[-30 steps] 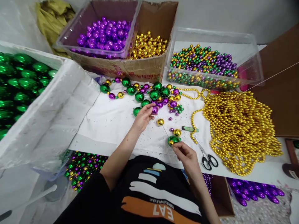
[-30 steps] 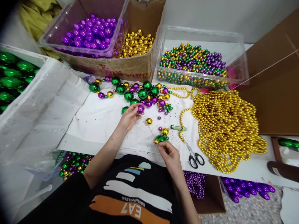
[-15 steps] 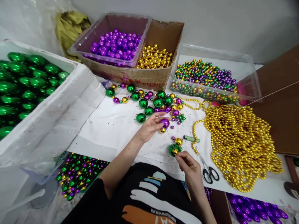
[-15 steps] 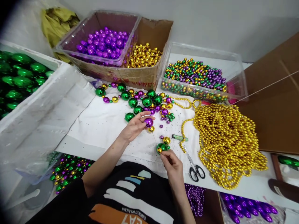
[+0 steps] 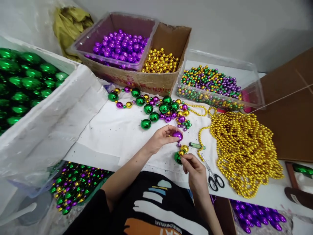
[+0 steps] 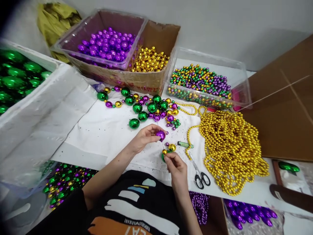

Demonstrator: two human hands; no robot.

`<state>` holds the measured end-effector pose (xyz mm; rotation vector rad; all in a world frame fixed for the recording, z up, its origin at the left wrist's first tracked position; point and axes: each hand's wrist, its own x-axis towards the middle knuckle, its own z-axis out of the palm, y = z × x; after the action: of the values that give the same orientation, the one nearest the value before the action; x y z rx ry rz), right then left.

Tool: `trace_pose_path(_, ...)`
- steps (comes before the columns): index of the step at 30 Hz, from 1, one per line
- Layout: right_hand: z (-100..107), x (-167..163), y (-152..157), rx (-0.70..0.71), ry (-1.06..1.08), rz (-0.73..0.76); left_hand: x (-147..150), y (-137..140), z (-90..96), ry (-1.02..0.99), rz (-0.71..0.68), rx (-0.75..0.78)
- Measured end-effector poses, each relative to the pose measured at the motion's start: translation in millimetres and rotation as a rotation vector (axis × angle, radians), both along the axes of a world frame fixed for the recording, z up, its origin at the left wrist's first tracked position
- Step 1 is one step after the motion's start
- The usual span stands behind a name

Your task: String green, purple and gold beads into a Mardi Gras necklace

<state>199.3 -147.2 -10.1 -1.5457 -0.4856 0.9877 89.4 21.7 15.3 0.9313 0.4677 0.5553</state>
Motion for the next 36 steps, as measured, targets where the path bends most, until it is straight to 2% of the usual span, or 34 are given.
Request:
trace_pose_path(4,3,0,3,0.008,0.054,-0.030,-5,9,1.1,0.096,0.007,0.090)
trace_pose_path(7,3,4,1,0.016,0.087,-0.069,-12,16,-3.7,0.232,0.103,0.146)
trace_pose_path(13,2,12,-4,0.008,0.123,-0.112,-15,8,-32.5,0.414,0.219,0.213)
trace_pose_path(17,-1,12,-6,0.026,0.142,-0.125,-7,-6,-55.8,0.587,0.253,0.446)
trace_pose_path(20,-3,11,-7,0.033,0.156,-0.134,0,-12,-67.8,0.689,0.213,0.613)
trace_pose_path(26,-5,10,-9,0.028,0.155,-0.122,8,-14,-71.6,0.815,0.149,0.798)
trace_pose_path(29,-3,13,-12,0.019,0.140,-0.143,7,-7,-69.2,0.810,0.106,0.811)
trace_pose_path(36,-5,21,-20,0.008,0.117,-0.211,1,14,-69.9,0.714,0.130,0.718)
